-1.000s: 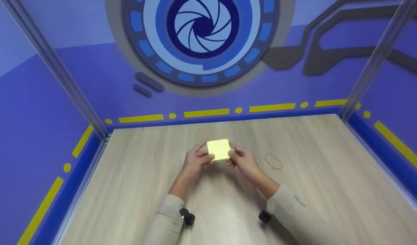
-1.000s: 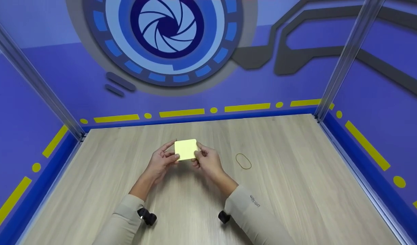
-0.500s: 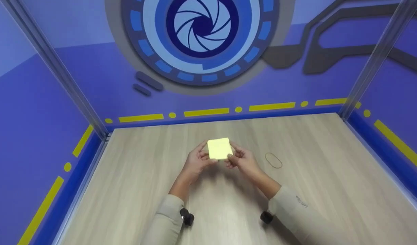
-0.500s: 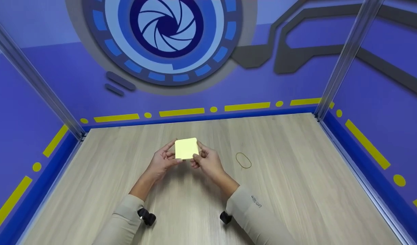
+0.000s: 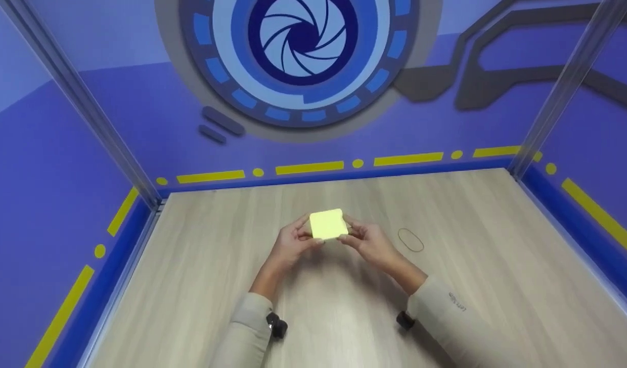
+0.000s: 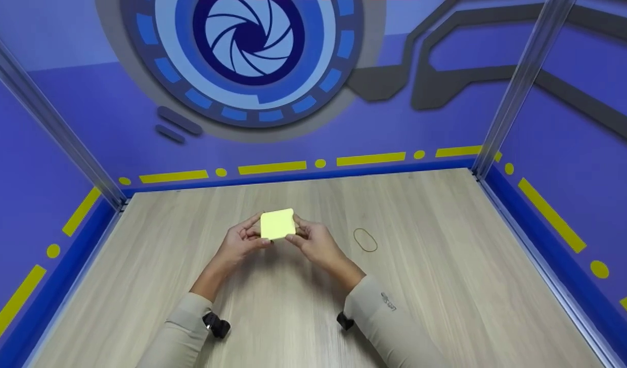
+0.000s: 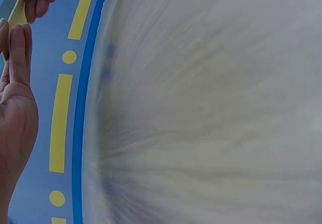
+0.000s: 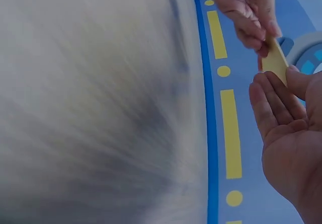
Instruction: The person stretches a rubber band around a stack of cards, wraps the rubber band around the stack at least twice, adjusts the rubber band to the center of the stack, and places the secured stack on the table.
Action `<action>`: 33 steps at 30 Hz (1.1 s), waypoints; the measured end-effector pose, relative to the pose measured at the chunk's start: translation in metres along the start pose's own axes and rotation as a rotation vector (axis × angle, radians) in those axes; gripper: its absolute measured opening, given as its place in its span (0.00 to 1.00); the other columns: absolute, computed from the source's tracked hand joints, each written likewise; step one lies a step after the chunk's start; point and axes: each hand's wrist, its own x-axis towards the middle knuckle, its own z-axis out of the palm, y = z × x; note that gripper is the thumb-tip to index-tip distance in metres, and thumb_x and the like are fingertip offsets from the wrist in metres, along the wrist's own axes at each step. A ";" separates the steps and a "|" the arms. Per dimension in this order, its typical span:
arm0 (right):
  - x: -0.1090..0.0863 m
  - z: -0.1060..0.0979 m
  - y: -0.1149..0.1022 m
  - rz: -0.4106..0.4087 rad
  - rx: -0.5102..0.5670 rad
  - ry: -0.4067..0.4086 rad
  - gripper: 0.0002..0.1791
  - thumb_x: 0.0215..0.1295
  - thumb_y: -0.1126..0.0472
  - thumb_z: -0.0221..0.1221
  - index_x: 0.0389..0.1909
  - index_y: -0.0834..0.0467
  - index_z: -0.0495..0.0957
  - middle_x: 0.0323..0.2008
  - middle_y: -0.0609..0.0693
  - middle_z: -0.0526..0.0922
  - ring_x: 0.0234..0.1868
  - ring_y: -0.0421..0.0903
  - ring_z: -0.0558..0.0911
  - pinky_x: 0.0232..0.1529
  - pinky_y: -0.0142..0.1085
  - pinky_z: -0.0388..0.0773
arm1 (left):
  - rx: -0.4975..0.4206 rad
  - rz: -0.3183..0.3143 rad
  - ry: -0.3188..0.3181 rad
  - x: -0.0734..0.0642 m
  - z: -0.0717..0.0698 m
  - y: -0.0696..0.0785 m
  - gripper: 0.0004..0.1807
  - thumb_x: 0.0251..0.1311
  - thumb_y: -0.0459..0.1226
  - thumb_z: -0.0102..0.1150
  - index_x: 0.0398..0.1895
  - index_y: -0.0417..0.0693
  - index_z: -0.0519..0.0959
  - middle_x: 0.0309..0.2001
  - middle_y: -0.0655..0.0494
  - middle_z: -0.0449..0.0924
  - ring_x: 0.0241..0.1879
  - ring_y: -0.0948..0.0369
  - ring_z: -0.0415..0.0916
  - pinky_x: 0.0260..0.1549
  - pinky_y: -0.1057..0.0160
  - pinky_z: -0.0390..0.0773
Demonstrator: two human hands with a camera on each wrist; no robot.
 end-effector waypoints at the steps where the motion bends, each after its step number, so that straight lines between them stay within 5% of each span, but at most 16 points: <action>1: 0.000 0.000 0.001 -0.013 -0.033 0.006 0.36 0.67 0.57 0.63 0.74 0.56 0.62 0.60 0.54 0.82 0.56 0.49 0.85 0.49 0.31 0.83 | -0.003 0.001 -0.003 -0.001 -0.001 0.000 0.49 0.56 0.38 0.72 0.78 0.49 0.55 0.61 0.50 0.81 0.53 0.59 0.83 0.50 0.65 0.84; 5: -0.001 0.002 0.005 -0.056 -0.101 0.019 0.35 0.67 0.56 0.62 0.73 0.57 0.63 0.69 0.51 0.72 0.59 0.43 0.82 0.49 0.27 0.82 | 0.002 0.021 -0.010 -0.002 0.000 0.002 0.49 0.57 0.35 0.70 0.78 0.46 0.53 0.63 0.47 0.79 0.54 0.60 0.82 0.51 0.66 0.84; 12: 0.001 0.005 0.006 -0.075 0.018 0.027 0.36 0.68 0.59 0.62 0.74 0.57 0.61 0.57 0.56 0.84 0.58 0.47 0.83 0.56 0.33 0.82 | 0.047 0.039 0.030 -0.001 0.003 0.007 0.48 0.57 0.29 0.67 0.78 0.45 0.52 0.54 0.44 0.82 0.50 0.59 0.82 0.49 0.65 0.84; 23: 0.001 0.009 0.003 -0.052 0.154 0.033 0.34 0.69 0.64 0.60 0.74 0.58 0.61 0.56 0.61 0.83 0.56 0.53 0.85 0.53 0.34 0.84 | -0.044 0.053 0.076 0.002 0.006 0.009 0.41 0.64 0.36 0.64 0.77 0.44 0.55 0.46 0.42 0.83 0.42 0.60 0.84 0.50 0.49 0.84; 33: -0.003 0.010 0.006 -0.064 0.117 0.057 0.35 0.68 0.62 0.61 0.74 0.56 0.62 0.53 0.60 0.85 0.54 0.54 0.86 0.52 0.32 0.84 | -0.065 0.022 0.049 0.000 0.007 0.009 0.46 0.61 0.34 0.66 0.79 0.47 0.51 0.55 0.41 0.82 0.49 0.60 0.84 0.51 0.64 0.84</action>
